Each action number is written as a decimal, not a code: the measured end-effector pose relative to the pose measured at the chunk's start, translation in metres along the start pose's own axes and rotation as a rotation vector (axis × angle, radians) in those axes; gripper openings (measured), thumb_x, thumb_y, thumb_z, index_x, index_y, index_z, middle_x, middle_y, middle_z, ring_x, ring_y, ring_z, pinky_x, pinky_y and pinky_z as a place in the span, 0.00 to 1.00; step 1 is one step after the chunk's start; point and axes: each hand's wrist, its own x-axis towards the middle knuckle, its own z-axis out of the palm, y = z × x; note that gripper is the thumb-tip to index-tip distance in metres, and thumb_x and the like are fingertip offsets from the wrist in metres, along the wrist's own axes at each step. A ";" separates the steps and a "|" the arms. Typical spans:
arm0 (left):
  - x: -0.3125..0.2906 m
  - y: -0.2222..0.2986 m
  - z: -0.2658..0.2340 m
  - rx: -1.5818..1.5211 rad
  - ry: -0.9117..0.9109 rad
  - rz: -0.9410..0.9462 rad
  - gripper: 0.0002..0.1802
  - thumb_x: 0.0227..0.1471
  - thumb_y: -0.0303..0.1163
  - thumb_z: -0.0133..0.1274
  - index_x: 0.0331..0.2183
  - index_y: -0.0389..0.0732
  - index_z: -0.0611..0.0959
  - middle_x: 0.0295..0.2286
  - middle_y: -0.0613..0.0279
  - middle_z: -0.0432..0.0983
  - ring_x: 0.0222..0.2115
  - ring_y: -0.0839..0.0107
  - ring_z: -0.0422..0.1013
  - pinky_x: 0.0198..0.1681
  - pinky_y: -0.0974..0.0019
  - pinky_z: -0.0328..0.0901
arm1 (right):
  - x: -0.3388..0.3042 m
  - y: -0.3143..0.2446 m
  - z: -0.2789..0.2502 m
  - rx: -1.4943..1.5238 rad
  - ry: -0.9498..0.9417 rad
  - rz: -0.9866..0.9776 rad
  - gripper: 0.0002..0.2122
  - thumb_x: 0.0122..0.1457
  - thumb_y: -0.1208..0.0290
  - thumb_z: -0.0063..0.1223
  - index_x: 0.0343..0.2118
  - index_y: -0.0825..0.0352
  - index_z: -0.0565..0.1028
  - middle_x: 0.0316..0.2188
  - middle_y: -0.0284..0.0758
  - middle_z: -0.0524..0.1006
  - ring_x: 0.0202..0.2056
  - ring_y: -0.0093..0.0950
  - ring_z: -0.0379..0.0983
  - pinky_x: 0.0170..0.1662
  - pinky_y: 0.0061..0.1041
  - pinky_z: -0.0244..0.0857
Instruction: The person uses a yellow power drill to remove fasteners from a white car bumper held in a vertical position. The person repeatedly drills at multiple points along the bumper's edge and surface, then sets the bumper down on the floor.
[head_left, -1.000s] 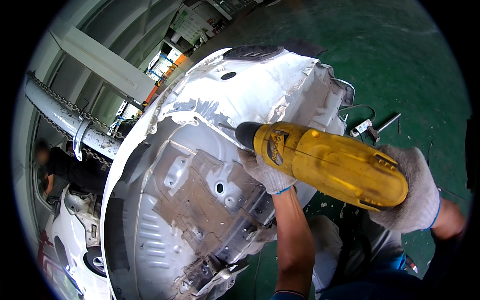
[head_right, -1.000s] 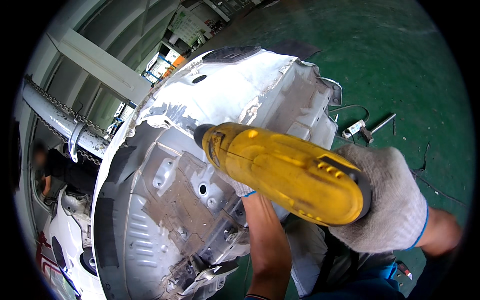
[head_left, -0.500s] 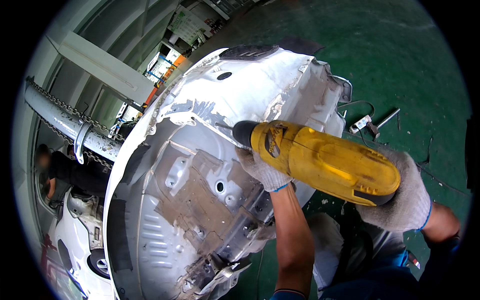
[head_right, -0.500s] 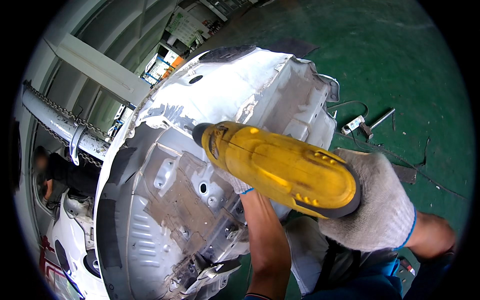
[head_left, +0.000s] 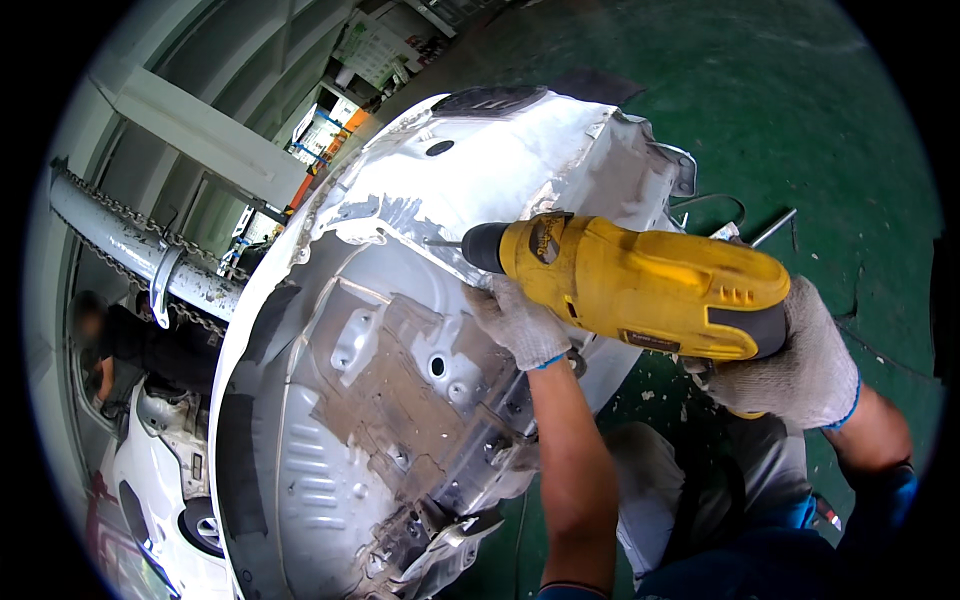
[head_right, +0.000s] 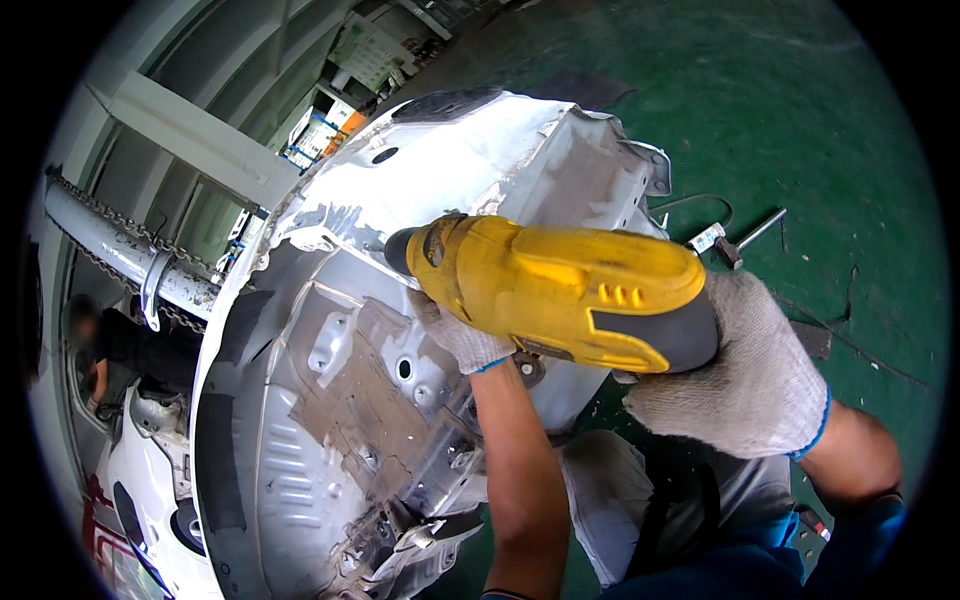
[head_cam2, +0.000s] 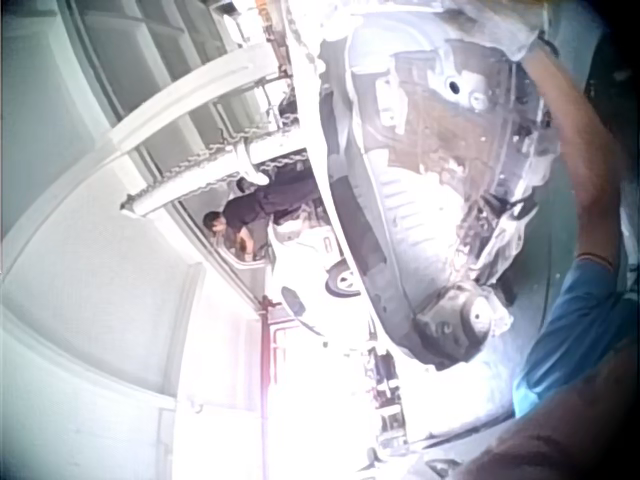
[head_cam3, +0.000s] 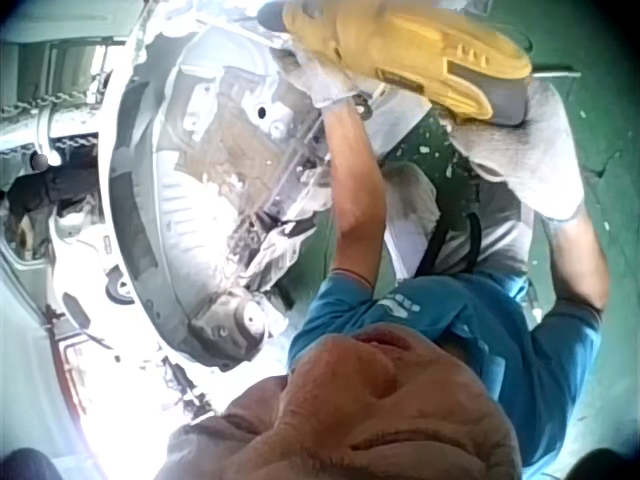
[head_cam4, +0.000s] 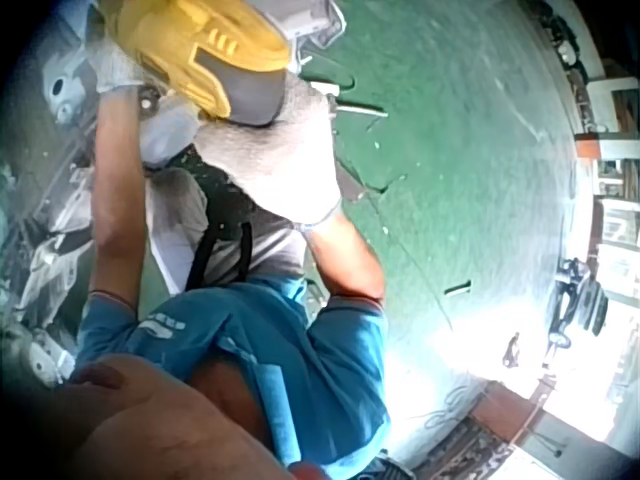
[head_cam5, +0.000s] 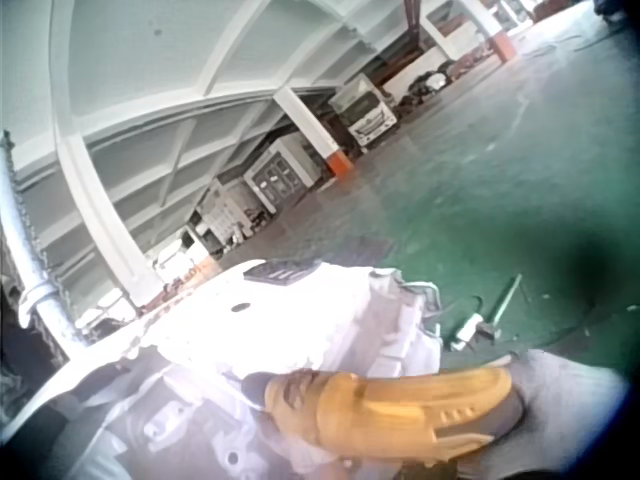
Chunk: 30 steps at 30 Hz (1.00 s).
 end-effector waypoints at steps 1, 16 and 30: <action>-0.001 0.001 0.001 0.071 0.008 0.020 0.21 0.59 0.25 0.56 0.52 0.31 0.70 0.43 0.56 0.75 0.41 0.71 0.74 0.43 0.67 0.71 | -0.002 0.002 -0.002 0.051 0.012 -0.002 0.21 0.40 0.78 0.66 0.42 0.73 0.78 0.33 0.37 0.83 0.34 0.26 0.79 0.43 0.27 0.73; -0.016 0.019 0.006 0.261 -0.012 -0.030 0.22 0.57 0.28 0.61 0.51 0.32 0.75 0.43 0.60 0.77 0.41 0.74 0.73 0.47 0.71 0.69 | -0.022 0.026 -0.025 -0.239 0.053 -0.120 0.25 0.36 0.70 0.70 0.42 0.71 0.78 0.33 0.39 0.83 0.33 0.31 0.81 0.44 0.28 0.74; -0.002 -0.006 -0.005 0.184 0.067 -0.108 0.18 0.67 0.41 0.40 0.47 0.41 0.77 0.42 0.54 0.79 0.43 0.59 0.75 0.48 0.53 0.73 | -0.009 0.036 -0.022 -0.362 0.027 -0.280 0.28 0.38 0.70 0.71 0.45 0.74 0.76 0.34 0.43 0.82 0.35 0.36 0.82 0.45 0.30 0.75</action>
